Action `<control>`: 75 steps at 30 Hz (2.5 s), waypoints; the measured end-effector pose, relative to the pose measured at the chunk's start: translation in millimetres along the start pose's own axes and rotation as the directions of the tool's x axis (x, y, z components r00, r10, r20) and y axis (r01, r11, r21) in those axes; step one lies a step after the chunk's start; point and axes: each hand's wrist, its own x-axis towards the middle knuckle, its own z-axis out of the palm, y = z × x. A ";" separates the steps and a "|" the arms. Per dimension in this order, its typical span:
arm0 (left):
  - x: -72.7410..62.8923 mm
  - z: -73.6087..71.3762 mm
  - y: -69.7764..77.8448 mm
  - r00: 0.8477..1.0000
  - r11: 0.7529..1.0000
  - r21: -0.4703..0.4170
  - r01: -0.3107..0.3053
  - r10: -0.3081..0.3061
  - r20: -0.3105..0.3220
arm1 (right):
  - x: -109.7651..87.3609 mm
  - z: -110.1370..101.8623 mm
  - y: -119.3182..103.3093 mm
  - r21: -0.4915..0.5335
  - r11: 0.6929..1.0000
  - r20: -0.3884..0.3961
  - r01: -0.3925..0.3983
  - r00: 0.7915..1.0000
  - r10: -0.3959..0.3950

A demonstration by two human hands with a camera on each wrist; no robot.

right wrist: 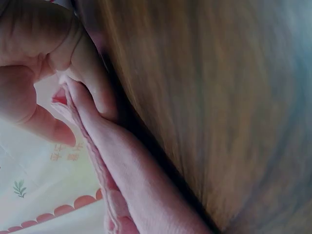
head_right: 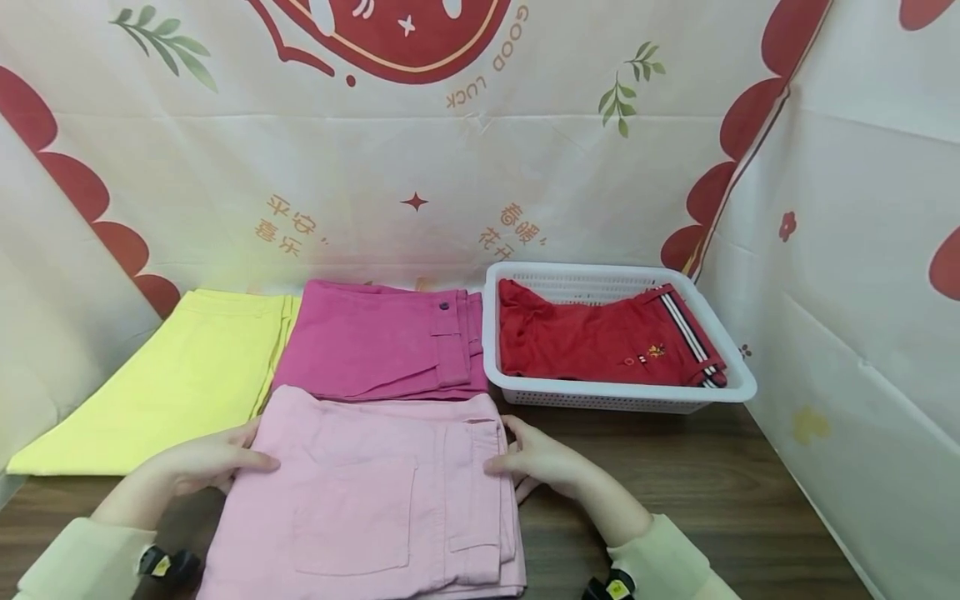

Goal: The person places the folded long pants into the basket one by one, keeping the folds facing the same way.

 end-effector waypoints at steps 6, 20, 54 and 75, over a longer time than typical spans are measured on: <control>2.6 -1.2 -5.1 1.000 1.000 -0.015 0.000 0.000 -0.017 | 4.1 11.2 1.7 -0.032 0.998 -0.013 0.047 0.999 -0.047; -2.3 -3.9 4.4 0.997 0.996 -0.059 -0.071 0.071 -0.005 | -1.8 17.1 -6.4 -0.117 0.971 -0.065 0.210 0.974 -0.219; 3.3 19.7 66.7 0.892 0.919 -0.010 -0.394 0.380 -0.245 | -45.6 -4.6 -63.3 -0.135 0.929 -0.188 0.344 0.912 -0.365; 41.4 50.0 99.8 0.803 0.852 0.037 -0.522 0.505 -0.317 | -79.7 -41.9 -106.2 -0.304 0.924 -0.277 0.232 0.906 -0.319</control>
